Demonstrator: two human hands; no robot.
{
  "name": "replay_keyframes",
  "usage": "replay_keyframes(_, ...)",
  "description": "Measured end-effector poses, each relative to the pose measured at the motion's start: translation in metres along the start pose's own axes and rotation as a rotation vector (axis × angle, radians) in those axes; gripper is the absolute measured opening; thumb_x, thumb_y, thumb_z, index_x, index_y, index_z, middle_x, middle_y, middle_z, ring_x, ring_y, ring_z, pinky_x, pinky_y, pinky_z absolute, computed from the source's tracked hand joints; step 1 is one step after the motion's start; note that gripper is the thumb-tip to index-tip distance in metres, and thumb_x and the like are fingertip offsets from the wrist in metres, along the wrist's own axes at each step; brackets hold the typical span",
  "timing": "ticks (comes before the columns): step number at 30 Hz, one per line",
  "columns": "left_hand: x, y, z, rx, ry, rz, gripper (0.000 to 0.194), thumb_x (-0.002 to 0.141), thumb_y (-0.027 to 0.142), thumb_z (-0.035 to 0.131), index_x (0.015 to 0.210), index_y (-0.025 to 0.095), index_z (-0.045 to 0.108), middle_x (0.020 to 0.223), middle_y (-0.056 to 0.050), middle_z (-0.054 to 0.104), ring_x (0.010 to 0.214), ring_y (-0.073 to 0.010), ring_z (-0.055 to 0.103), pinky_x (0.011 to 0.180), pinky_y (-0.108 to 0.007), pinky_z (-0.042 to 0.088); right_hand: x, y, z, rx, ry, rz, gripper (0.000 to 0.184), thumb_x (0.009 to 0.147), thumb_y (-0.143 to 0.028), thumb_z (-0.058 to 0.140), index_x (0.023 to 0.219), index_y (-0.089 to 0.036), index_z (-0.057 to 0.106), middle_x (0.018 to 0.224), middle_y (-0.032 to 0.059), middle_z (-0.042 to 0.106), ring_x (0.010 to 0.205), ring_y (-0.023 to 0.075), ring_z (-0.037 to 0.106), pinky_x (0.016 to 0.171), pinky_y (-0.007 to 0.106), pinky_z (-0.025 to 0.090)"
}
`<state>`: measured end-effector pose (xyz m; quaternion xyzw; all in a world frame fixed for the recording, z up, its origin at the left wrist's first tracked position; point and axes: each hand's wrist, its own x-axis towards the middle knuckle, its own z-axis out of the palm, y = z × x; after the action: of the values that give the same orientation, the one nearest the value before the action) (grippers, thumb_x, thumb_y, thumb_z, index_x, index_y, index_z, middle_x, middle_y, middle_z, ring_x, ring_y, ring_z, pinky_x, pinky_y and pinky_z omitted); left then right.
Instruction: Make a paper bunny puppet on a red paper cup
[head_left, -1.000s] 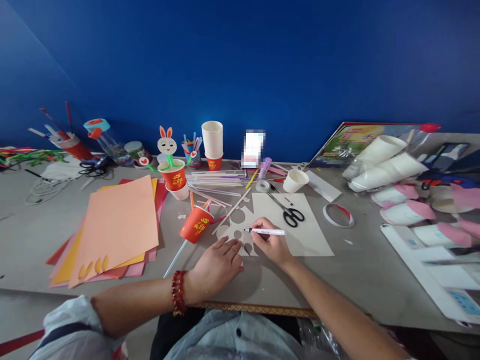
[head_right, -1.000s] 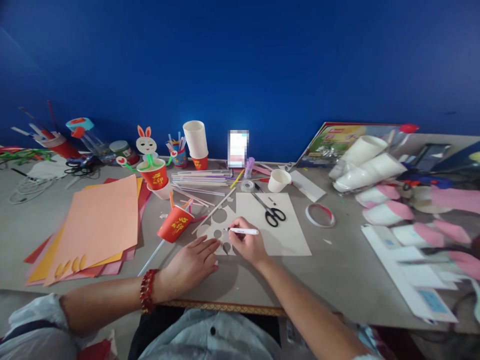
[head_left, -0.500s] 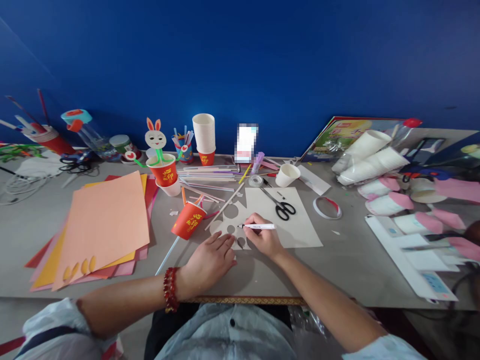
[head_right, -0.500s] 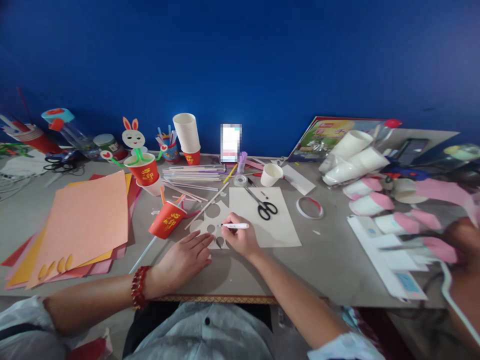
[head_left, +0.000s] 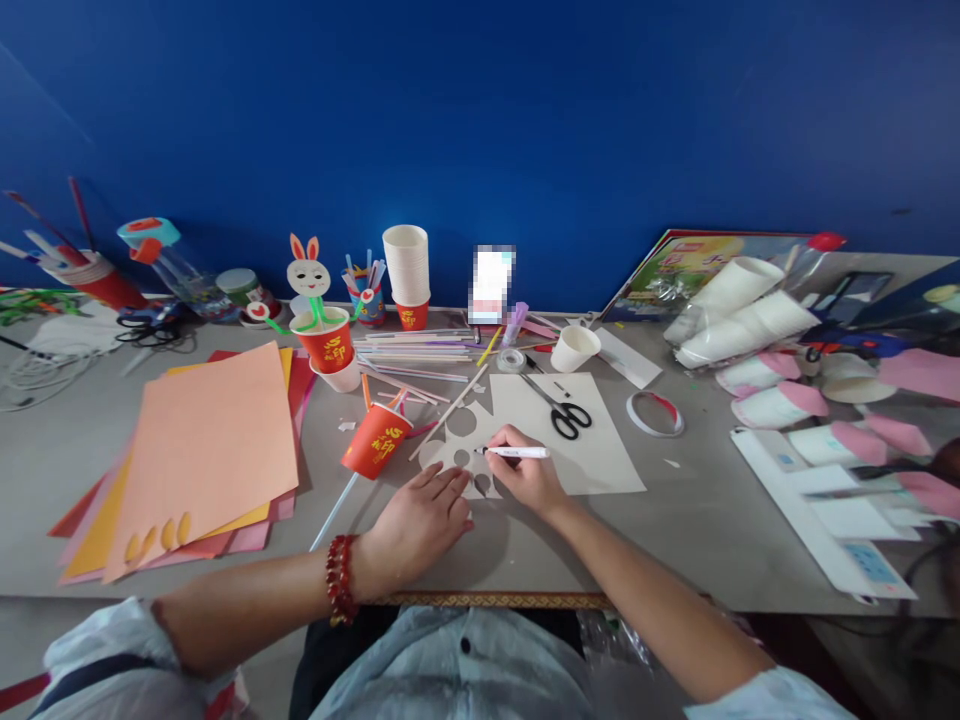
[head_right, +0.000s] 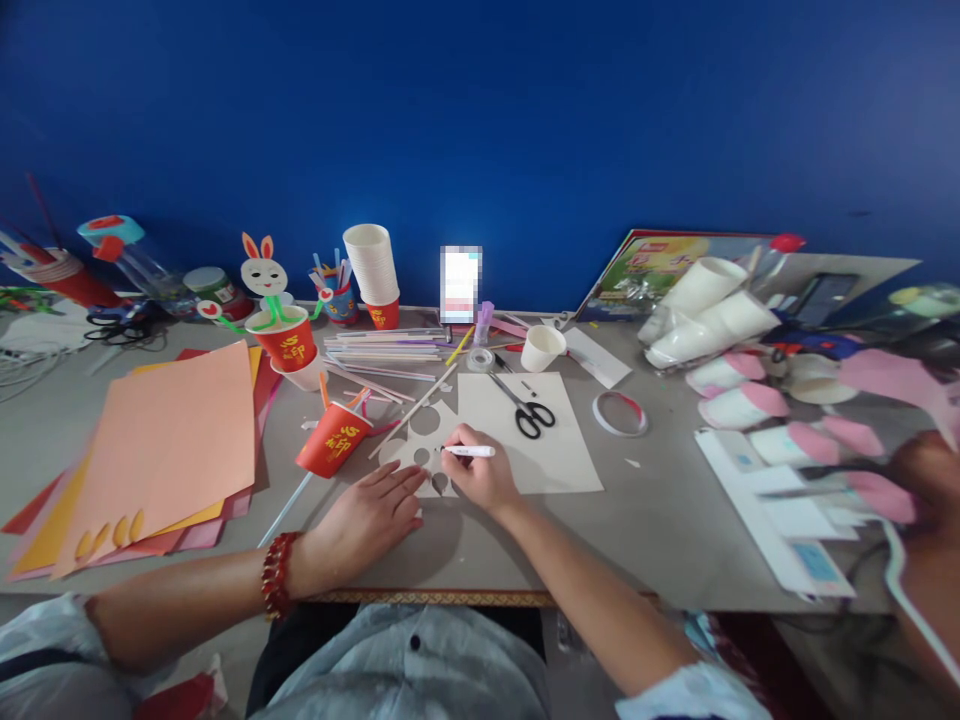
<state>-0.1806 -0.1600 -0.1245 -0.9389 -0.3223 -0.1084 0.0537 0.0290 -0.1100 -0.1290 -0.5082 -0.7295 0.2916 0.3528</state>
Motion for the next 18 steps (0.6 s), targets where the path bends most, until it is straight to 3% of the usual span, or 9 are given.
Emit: replay_keyframes(18,0.0011,0.0006,-0.0023,0.006,-0.01,0.005,0.023,0.095,0.032,0.057,0.096,0.011,0.067,0.129,-0.014,0.066,0.119,-0.0279,0.062,0.104,-0.045,0.045,0.0014,-0.0031,-0.0013,-0.078,0.007,-0.095,0.009,0.084,-0.025,0.052,0.076,-0.022,0.055,0.064,-0.0014,0.059,0.061,0.0152,0.055,0.059,0.024,0.042)
